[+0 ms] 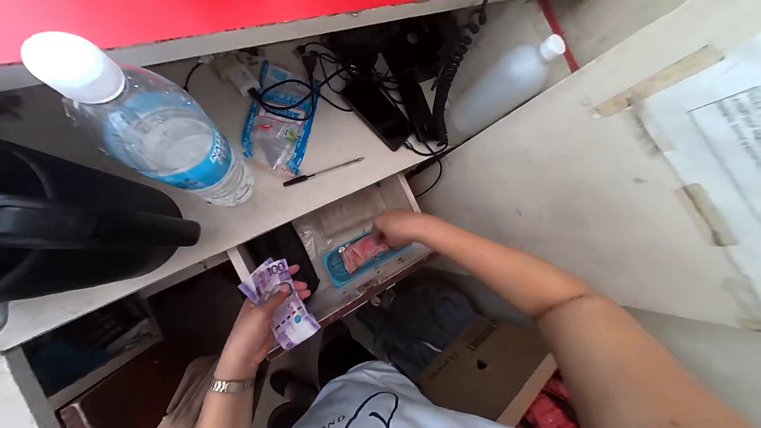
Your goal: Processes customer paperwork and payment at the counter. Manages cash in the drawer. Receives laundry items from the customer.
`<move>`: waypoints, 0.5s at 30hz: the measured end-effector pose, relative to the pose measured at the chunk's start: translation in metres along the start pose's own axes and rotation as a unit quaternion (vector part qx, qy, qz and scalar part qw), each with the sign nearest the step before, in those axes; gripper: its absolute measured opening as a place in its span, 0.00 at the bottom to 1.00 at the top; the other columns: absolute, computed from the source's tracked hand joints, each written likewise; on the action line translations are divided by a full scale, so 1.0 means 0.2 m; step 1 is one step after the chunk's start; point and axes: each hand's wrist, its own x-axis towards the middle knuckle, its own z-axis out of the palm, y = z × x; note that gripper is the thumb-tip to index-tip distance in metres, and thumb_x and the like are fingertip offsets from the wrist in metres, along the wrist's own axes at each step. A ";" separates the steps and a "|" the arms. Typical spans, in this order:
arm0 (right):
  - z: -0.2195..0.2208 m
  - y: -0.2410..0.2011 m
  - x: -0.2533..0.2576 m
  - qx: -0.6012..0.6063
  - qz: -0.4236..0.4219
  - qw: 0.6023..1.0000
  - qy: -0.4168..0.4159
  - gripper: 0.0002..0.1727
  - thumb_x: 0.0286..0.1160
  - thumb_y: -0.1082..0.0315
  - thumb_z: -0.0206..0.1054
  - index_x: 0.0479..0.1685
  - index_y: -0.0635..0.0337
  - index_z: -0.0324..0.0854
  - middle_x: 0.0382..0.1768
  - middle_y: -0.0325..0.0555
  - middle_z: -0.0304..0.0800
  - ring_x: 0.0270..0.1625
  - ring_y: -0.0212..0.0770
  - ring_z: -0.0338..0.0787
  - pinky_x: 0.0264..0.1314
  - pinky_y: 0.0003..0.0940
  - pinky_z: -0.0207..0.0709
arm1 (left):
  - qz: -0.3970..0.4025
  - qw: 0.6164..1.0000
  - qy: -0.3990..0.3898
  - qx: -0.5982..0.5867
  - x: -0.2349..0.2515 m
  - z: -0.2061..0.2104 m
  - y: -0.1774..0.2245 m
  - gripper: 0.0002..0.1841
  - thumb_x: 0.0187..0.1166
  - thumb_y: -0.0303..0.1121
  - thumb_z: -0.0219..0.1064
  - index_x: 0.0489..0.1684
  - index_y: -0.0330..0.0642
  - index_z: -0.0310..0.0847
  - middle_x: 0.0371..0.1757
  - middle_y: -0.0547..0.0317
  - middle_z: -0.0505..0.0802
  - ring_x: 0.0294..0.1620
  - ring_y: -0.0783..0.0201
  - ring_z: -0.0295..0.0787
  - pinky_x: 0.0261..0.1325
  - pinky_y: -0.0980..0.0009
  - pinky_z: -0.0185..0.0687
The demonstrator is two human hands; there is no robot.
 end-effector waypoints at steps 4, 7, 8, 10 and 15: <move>0.32 0.24 0.16 -0.111 0.015 0.991 0.071 0.13 0.80 0.77 0.61 0.56 0.68 0.86 0.58 0.65 0.88 0.56 0.68 0.89 0.56 0.67 0.81 | 0.017 0.990 -0.034 0.139 0.05 0.08 0.01 0.19 0.88 0.26 0.53 0.75 0.35 0.76 0.50 0.51 0.96 0.48 0.58 0.95 0.55 0.64 0.91; 0.38 0.31 0.19 -0.121 0.006 0.978 0.172 0.11 0.81 0.75 0.63 0.57 0.67 0.85 0.57 0.64 0.87 0.57 0.67 0.89 0.51 0.61 0.85 | 0.021 0.983 -0.029 0.178 0.09 0.13 0.01 0.18 0.89 0.27 0.53 0.73 0.37 0.78 0.49 0.55 0.97 0.48 0.61 0.95 0.54 0.66 0.90; 0.39 0.33 0.20 -0.126 0.016 0.975 0.185 0.12 0.81 0.75 0.64 0.57 0.67 0.85 0.57 0.64 0.86 0.59 0.67 0.88 0.51 0.60 0.85 | 0.018 0.984 -0.029 0.175 0.10 0.13 0.01 0.18 0.89 0.27 0.53 0.73 0.37 0.79 0.49 0.54 0.97 0.48 0.61 0.95 0.54 0.66 0.90; 0.40 0.35 0.21 -0.143 0.040 0.975 0.168 0.12 0.81 0.76 0.62 0.57 0.70 0.84 0.56 0.66 0.87 0.61 0.68 0.87 0.51 0.61 0.84 | 0.015 0.984 -0.025 0.175 0.12 0.14 0.00 0.18 0.89 0.26 0.53 0.73 0.36 0.78 0.49 0.54 0.97 0.48 0.61 0.95 0.54 0.67 0.90; 0.39 0.36 0.19 -0.136 0.024 0.984 0.115 0.10 0.79 0.79 0.62 0.47 0.67 0.90 0.54 0.61 0.89 0.63 0.64 0.86 0.58 0.60 0.82 | 0.011 0.984 -0.018 0.177 0.13 0.12 -0.03 0.18 0.90 0.27 0.52 0.73 0.36 0.77 0.50 0.54 0.96 0.48 0.61 0.95 0.55 0.66 0.90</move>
